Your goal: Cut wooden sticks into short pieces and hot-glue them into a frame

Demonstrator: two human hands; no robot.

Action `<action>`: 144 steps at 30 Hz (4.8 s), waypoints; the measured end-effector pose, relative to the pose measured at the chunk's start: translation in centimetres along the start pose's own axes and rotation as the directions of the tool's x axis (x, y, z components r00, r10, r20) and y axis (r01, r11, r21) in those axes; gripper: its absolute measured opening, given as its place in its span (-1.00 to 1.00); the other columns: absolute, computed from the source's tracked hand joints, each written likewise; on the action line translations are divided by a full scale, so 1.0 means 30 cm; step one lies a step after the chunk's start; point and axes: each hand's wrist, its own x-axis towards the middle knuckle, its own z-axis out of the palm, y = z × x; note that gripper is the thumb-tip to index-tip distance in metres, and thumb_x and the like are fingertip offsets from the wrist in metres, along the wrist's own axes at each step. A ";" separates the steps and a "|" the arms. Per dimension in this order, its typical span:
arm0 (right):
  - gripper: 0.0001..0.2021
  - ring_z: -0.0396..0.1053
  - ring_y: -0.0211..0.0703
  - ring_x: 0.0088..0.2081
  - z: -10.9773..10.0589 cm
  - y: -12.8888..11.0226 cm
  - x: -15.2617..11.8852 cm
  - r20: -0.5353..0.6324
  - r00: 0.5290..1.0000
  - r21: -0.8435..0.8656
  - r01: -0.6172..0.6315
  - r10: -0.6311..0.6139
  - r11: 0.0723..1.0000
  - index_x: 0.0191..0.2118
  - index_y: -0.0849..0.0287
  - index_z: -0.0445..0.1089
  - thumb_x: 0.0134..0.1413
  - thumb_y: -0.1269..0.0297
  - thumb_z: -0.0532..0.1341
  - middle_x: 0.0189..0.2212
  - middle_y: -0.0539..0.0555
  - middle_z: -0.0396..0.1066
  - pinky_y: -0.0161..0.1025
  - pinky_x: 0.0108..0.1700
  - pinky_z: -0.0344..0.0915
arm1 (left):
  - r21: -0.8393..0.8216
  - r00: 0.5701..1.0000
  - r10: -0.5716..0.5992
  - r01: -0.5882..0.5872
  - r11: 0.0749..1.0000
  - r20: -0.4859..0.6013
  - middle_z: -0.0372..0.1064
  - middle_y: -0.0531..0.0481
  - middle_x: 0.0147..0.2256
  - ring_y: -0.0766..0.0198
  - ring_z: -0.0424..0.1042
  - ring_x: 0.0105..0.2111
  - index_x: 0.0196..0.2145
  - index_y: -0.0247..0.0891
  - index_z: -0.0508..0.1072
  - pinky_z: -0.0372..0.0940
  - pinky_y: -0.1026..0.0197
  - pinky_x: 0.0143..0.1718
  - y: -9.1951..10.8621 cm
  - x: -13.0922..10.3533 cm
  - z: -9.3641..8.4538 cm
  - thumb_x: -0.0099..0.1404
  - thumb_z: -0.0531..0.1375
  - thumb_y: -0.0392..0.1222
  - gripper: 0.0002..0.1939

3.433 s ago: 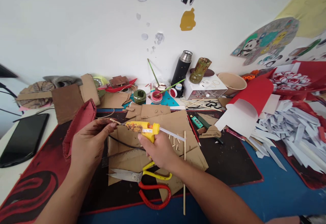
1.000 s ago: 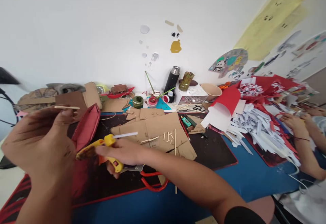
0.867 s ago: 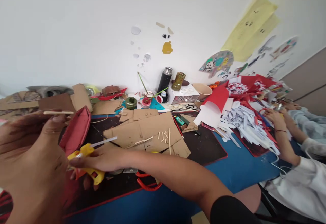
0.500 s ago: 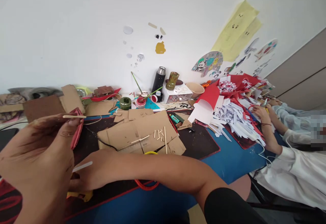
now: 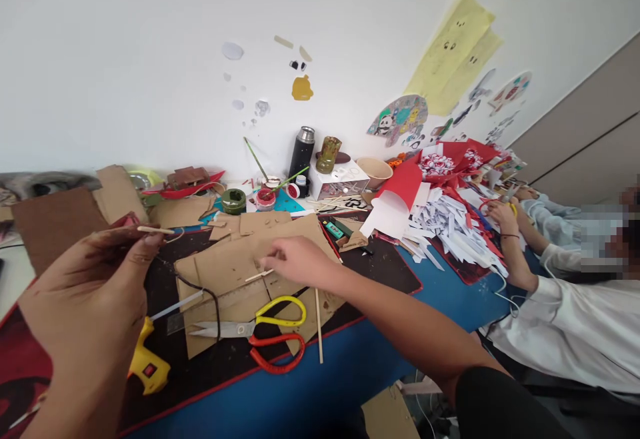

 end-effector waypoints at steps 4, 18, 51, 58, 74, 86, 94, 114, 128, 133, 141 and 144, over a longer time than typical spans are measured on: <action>-0.73 0.58 -0.02 -0.16 -0.054 0.117 -0.035 -0.027 0.995 -0.108 -0.100 0.097 0.989 -0.11 0.18 0.66 0.39 0.08 0.32 -0.18 0.17 0.68 -0.21 -0.22 0.23 | 0.073 0.999 -0.044 0.044 0.996 -0.005 0.66 -0.05 -0.29 0.00 0.66 -0.15 -0.26 -0.15 0.73 0.54 -0.05 0.09 -0.024 -0.010 0.021 0.04 0.49 0.05 -0.66; -0.70 0.60 0.13 -0.04 0.008 0.142 -0.031 0.007 0.989 -0.299 -0.140 0.149 0.944 -0.09 0.19 0.66 0.39 0.08 0.28 -0.11 0.29 0.68 -0.13 -0.05 0.35 | 0.185 0.973 -0.082 0.042 0.982 0.215 0.71 -0.05 -0.26 0.01 0.68 -0.17 -0.30 -0.12 0.70 0.57 0.00 0.01 -0.054 -0.037 0.054 0.07 0.43 0.08 -0.70; -0.73 0.08 -0.31 -0.53 0.137 0.058 0.124 0.042 0.994 0.706 0.044 -0.104 0.707 -0.20 0.18 0.52 0.29 0.05 0.37 -0.57 -0.15 0.23 -0.31 -0.49 -0.04 | 0.285 0.705 -0.414 0.302 0.910 0.576 0.70 -0.12 -0.27 -0.02 0.59 -0.21 -0.37 -0.14 0.72 0.44 0.07 -0.10 -0.192 -0.020 0.097 -0.04 0.51 0.26 -0.55; -0.75 0.08 -0.31 -0.53 0.149 0.068 0.131 0.039 0.996 0.742 0.025 -0.080 0.669 -0.20 0.18 0.53 0.28 0.07 0.38 -0.56 -0.14 0.24 -0.31 -0.48 -0.02 | 0.276 0.692 -0.376 0.257 0.926 0.617 0.72 -0.11 -0.25 -0.05 0.62 -0.17 -0.34 -0.12 0.73 0.46 0.03 -0.03 -0.198 -0.023 0.092 0.06 0.48 0.22 -0.62; -0.73 0.07 -0.31 -0.53 0.158 0.068 0.121 0.031 0.996 0.720 0.039 -0.087 0.693 -0.19 0.18 0.55 0.28 0.04 0.37 -0.57 -0.15 0.22 -0.31 -0.47 -0.02 | 0.298 0.678 -0.389 0.255 0.920 0.623 0.73 -0.13 -0.21 -0.07 0.65 -0.16 -0.27 -0.13 0.74 0.48 0.01 0.00 -0.201 -0.034 0.100 0.06 0.50 0.22 -0.58; -0.73 0.05 -0.32 -0.53 0.156 0.066 0.117 0.032 0.995 0.727 0.039 -0.090 0.686 -0.20 0.18 0.54 0.29 0.05 0.37 -0.57 -0.16 0.22 -0.30 -0.48 -0.05 | 0.319 0.667 -0.405 0.255 0.913 0.625 0.72 -0.12 -0.23 -0.03 0.63 -0.19 -0.29 -0.13 0.74 0.48 0.05 -0.05 -0.198 -0.038 0.107 0.06 0.49 0.23 -0.59; -0.72 0.04 -0.31 -0.54 0.155 0.067 0.116 0.020 0.996 0.722 0.049 -0.091 0.691 -0.20 0.18 0.55 0.27 0.04 0.37 -0.58 -0.16 0.21 -0.28 -0.49 -0.08 | 0.325 0.660 -0.420 0.270 0.906 0.623 0.72 -0.12 -0.22 -0.04 0.63 -0.18 -0.30 -0.12 0.73 0.46 0.07 -0.07 -0.188 -0.037 0.106 0.06 0.49 0.21 -0.61; -0.77 0.04 -0.31 -0.53 0.149 0.066 0.108 0.040 0.994 0.711 0.040 -0.097 0.702 -0.21 0.18 0.54 0.30 0.09 0.35 -0.57 -0.16 0.23 -0.29 -0.47 -0.05 | 0.353 0.666 -0.411 0.230 0.907 0.623 0.69 -0.10 -0.34 0.02 0.58 -0.30 -0.40 -0.13 0.70 0.43 0.11 -0.21 -0.173 -0.036 0.115 0.02 0.48 0.23 -0.61; -0.72 0.10 -0.28 -0.48 0.158 0.074 0.104 0.003 0.993 0.749 0.075 -0.116 0.658 -0.19 0.18 0.55 0.34 0.03 0.32 -0.53 -0.11 0.25 -0.29 -0.43 0.00 | 0.312 0.662 -0.450 0.325 0.893 0.599 0.68 -0.09 -0.34 0.04 0.57 -0.32 -0.39 -0.15 0.70 0.43 0.11 -0.23 -0.177 -0.043 0.116 -0.06 0.53 0.23 -0.57; -0.66 0.07 -0.28 -0.49 0.151 0.074 0.096 -0.005 0.993 0.774 0.078 -0.118 0.628 -0.07 0.18 0.55 0.28 -0.01 0.38 -0.55 -0.14 0.20 -0.29 -0.42 -0.01 | 0.253 0.655 -0.449 0.376 0.892 0.608 0.67 -0.09 -0.35 0.12 0.52 -0.34 -0.38 -0.16 0.72 0.40 0.13 -0.23 -0.188 -0.036 0.111 -0.05 0.55 0.20 -0.59; -0.33 0.07 -0.27 -0.47 0.137 0.087 0.086 -0.014 0.973 0.734 0.168 -0.232 0.658 0.33 0.13 0.42 0.18 0.01 0.47 -0.50 -0.19 0.11 -0.29 -0.36 0.03 | 0.181 0.613 -0.513 0.521 0.834 0.601 0.55 -0.05 -0.46 0.26 0.39 -0.49 -0.44 -0.23 0.67 0.34 0.22 -0.44 -0.160 -0.033 0.114 -0.18 0.60 0.17 -0.52; -0.32 0.09 -0.27 -0.45 0.136 0.088 0.081 -0.014 0.965 0.701 0.196 -0.262 0.686 0.37 0.12 0.41 0.20 0.04 0.46 -0.49 -0.18 0.11 -0.29 -0.34 0.06 | 0.139 0.562 -0.576 0.634 0.761 0.593 0.47 0.02 -0.52 0.34 0.33 -0.54 -0.48 -0.23 0.64 0.30 0.27 -0.50 -0.137 -0.041 0.124 -0.26 0.64 0.08 -0.53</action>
